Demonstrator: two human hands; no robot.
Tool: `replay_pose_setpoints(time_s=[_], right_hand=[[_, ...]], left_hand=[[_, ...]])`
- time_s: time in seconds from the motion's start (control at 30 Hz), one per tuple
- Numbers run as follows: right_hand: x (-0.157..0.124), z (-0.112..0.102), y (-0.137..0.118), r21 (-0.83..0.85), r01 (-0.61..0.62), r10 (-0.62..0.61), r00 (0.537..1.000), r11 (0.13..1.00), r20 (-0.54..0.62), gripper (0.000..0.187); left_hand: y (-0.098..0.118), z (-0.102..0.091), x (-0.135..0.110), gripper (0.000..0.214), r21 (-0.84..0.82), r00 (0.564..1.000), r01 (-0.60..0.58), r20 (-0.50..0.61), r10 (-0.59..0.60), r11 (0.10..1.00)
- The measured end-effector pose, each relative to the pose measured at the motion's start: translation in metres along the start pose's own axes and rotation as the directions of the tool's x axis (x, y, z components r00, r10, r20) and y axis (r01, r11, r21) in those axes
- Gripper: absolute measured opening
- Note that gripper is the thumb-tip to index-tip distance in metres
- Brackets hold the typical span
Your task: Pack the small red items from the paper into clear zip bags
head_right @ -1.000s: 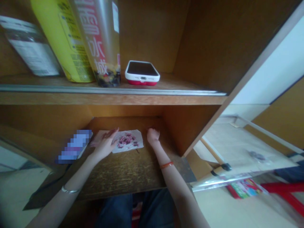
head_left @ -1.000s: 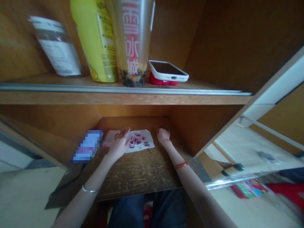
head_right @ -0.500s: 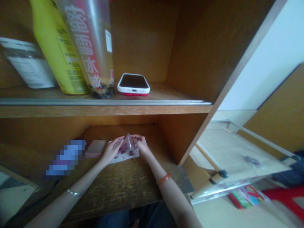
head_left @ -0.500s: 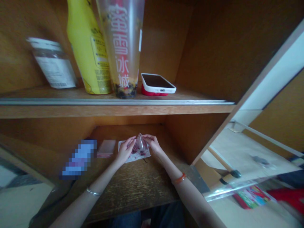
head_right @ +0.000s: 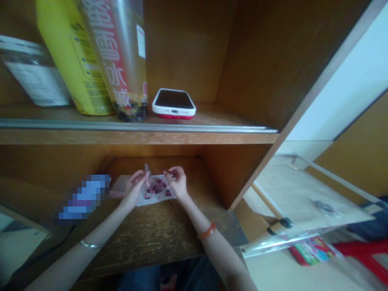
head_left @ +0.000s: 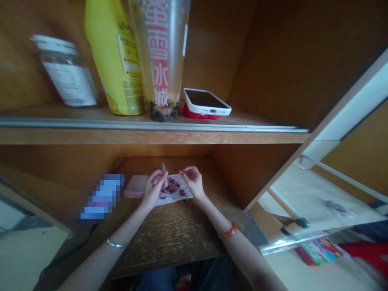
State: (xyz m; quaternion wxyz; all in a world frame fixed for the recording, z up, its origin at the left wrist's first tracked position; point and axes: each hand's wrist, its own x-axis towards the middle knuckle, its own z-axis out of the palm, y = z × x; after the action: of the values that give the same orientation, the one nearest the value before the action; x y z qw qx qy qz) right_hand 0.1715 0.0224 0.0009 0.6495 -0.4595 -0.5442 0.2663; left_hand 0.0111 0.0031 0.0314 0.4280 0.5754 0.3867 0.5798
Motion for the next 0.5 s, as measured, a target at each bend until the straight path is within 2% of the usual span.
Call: replay_pose_setpoints(time_s=[0.07, 0.13, 0.23, 0.3, 0.37, 0.5], right_hand=[[-0.005, 0.0, -0.008, -0.034, 0.038, -0.037, 0.999, 0.999, 0.004, 0.032], [-0.012, -0.001, -0.019, -0.055, 0.086, -0.082, 0.993, 0.995, 0.079, 0.039], [-0.023, -0.003, -0.034, -0.096, 0.219, -0.193, 0.955, 0.971, 0.225, 0.042], [-0.029, -0.003, -0.039, -0.12, 0.292, -0.24, 0.915, 0.949, 0.324, 0.041], [-0.033, -0.002, -0.038, -0.13, 0.349, -0.276, 0.879, 0.928, 0.39, 0.042], [-0.037, -0.001, -0.025, -0.081, 0.55, -0.485, 0.788, 0.831, 0.379, 0.042]], left_hand=[[0.005, -0.001, -0.003, 0.032, 0.123, 0.996, -0.068, -0.046, 0.074, 0.99], [0.007, 0.0, -0.007, 0.031, 0.237, 0.991, -0.122, -0.029, 0.133, 0.964], [0.004, 0.004, -0.015, 0.029, 0.337, 0.976, -0.216, 0.097, 0.195, 0.916], [0.0, 0.007, -0.02, 0.025, 0.388, 0.947, -0.313, 0.199, 0.253, 0.866], [-0.004, 0.008, -0.023, 0.019, 0.436, 0.89, -0.449, 0.299, 0.346, 0.78], [-0.01, 0.006, -0.027, 0.016, 0.437, 0.703, -0.71, 0.472, 0.531, 0.551]])
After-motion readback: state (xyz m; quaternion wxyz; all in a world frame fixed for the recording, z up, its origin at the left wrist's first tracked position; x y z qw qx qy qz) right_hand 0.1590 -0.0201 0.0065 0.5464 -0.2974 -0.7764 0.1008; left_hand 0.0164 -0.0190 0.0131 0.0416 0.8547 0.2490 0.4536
